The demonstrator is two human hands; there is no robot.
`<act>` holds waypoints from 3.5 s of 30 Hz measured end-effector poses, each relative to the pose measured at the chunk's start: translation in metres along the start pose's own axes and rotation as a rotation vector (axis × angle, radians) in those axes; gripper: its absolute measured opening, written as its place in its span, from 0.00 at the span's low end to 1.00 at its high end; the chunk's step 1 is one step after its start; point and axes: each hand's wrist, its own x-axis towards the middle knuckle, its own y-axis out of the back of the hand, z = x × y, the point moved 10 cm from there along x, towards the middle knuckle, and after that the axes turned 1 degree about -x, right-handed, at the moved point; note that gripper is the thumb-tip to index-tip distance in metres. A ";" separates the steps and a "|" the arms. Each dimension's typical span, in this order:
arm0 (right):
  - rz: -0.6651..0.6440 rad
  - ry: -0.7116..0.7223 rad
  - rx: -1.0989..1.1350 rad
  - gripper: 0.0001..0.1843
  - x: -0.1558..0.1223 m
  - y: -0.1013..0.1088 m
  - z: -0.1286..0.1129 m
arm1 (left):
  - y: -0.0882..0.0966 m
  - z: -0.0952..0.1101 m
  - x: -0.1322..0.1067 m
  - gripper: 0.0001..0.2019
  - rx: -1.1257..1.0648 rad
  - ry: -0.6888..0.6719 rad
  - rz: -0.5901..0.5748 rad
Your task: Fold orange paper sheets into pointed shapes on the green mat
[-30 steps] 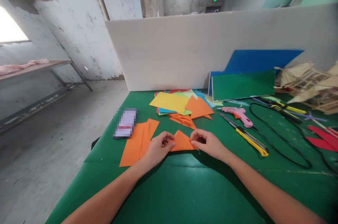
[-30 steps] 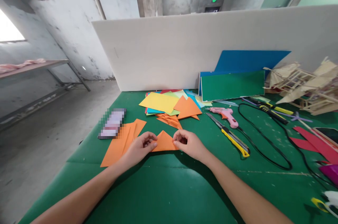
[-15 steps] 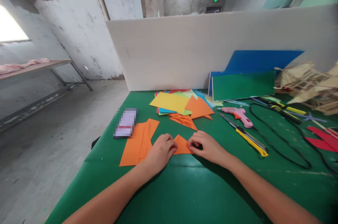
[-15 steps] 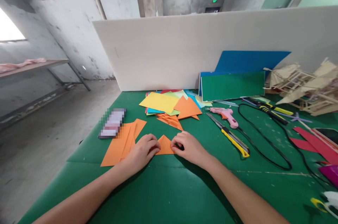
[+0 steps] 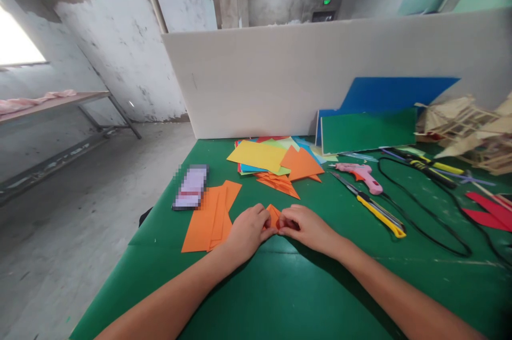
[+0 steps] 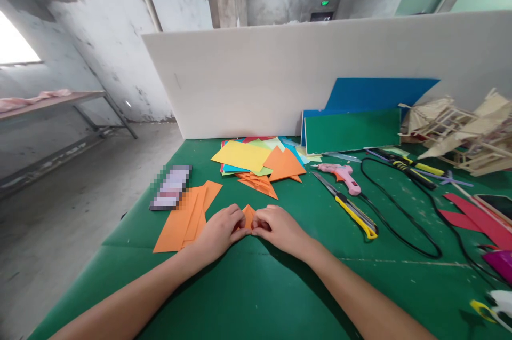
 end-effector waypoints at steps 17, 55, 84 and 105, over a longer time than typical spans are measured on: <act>-0.113 -0.253 0.069 0.10 -0.017 0.009 0.043 | 0.013 -0.027 -0.012 0.06 -0.330 0.047 -0.020; -0.030 -0.192 0.212 0.10 -0.014 0.002 0.029 | 0.000 0.004 -0.014 0.08 0.004 -0.053 0.018; 0.018 0.089 -0.175 0.08 -0.012 0.005 -0.004 | 0.008 0.005 -0.012 0.04 -0.018 -0.198 0.052; -0.105 0.308 -0.395 0.14 -0.021 -0.006 -0.023 | 0.004 0.029 -0.023 0.12 0.052 -0.450 -0.074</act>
